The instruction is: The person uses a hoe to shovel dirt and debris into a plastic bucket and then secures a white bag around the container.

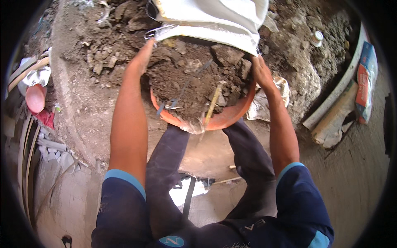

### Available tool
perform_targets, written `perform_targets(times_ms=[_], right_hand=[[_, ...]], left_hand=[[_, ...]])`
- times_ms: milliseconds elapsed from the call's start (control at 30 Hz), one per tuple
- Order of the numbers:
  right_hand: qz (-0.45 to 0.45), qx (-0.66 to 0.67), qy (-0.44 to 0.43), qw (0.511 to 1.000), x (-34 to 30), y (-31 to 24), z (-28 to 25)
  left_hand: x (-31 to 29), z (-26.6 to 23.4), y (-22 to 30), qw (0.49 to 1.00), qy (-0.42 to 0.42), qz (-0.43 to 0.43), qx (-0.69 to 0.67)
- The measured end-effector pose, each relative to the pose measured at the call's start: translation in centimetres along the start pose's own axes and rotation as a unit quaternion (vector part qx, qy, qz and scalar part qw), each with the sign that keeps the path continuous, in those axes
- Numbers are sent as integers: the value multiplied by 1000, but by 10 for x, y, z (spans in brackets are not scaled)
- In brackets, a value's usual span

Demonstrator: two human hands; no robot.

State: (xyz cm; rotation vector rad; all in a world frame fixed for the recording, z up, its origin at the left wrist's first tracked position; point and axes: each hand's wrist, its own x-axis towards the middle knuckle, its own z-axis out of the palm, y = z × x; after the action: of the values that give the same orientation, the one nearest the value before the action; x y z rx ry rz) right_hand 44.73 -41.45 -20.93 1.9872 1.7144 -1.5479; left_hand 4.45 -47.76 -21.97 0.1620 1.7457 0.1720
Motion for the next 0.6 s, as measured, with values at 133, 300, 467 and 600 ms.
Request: perform_targets(times_ms=[133, 300, 467, 600], right_hand=[[-12, 56, -25, 998, 2, 9, 6], [-5, 184, -34, 982, -5, 14, 8], [46, 260, 3, 965, -17, -2, 20], [2, 75, 66, 995, -8, 13, 24]], left_hand=[[21, -1, -16, 993, -24, 50, -100], [15, 3, -12, 990, -37, 59, -120], [9, 7, -9, 990, -26, 70, -123], [-8, 19, -4, 989, -11, 70, -127]])
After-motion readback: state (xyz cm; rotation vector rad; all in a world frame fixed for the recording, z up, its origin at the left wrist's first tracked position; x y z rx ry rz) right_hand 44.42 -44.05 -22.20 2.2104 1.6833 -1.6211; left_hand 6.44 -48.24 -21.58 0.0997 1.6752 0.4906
